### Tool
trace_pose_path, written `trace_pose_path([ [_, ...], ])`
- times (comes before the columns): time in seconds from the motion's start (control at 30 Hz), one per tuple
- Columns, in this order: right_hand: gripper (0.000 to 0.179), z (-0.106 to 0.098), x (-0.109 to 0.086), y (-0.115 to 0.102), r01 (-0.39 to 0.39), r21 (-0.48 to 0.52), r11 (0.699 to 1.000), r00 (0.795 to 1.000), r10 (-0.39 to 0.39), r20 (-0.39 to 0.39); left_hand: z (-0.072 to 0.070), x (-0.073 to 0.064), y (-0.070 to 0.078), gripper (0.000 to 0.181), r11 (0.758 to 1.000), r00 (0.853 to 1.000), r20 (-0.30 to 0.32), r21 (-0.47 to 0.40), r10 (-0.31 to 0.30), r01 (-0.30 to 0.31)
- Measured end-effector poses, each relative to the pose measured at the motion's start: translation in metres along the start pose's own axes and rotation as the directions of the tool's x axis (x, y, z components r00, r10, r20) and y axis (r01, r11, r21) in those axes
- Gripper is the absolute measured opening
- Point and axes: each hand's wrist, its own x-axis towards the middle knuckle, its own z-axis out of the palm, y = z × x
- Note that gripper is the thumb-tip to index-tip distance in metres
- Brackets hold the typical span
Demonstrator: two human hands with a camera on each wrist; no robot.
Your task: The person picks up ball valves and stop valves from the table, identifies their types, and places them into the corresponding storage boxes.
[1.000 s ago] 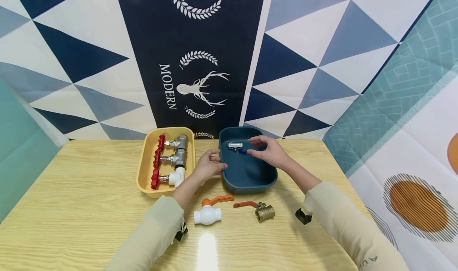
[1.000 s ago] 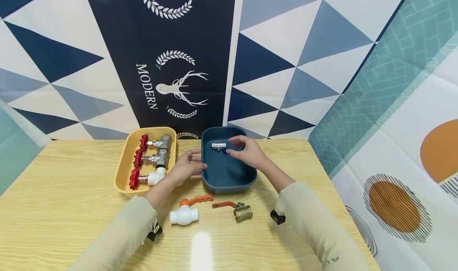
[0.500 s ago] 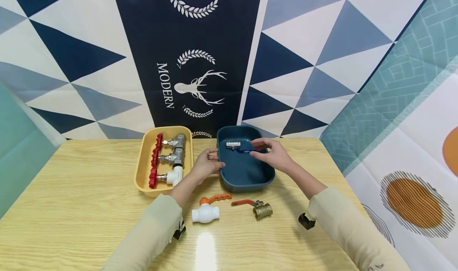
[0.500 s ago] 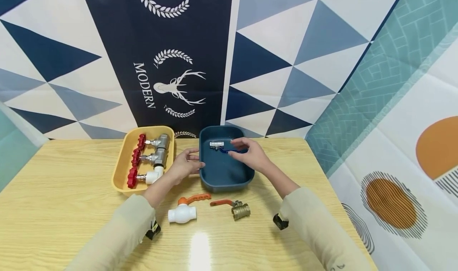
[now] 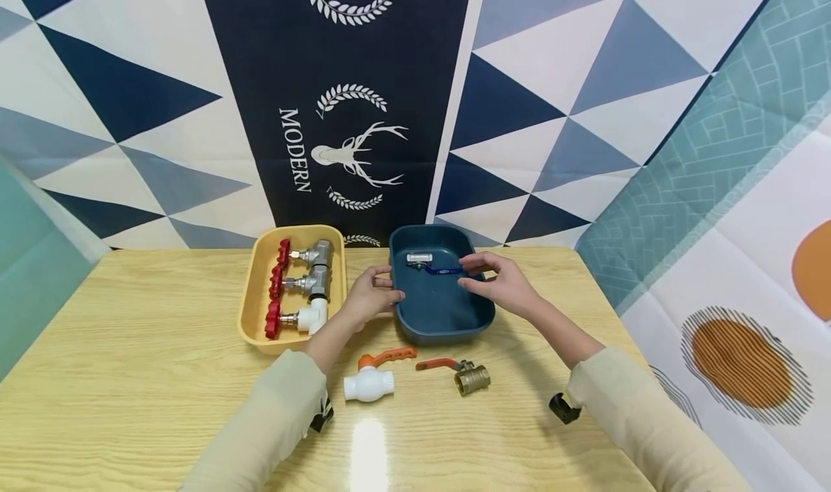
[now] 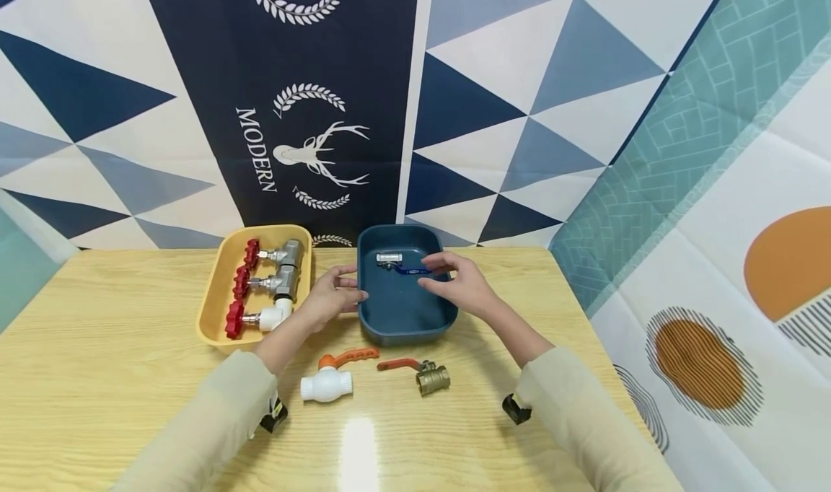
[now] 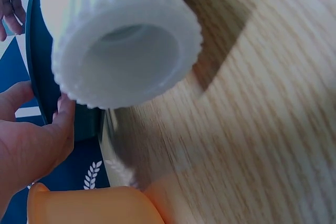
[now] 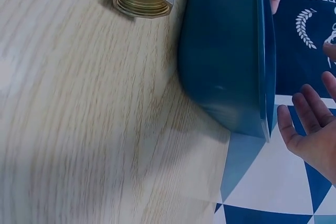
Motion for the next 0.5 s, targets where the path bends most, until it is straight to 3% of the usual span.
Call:
trace_pose_path([
  [0.5, 0.039, -0.005, -0.017, 0.0, -0.016, 0.001, 1.0, 1.0, 0.016, 0.0, -0.001, -0.001, 0.002, 0.064, 1.0, 1.0, 0.006, -0.009, -0.021, 0.022],
])
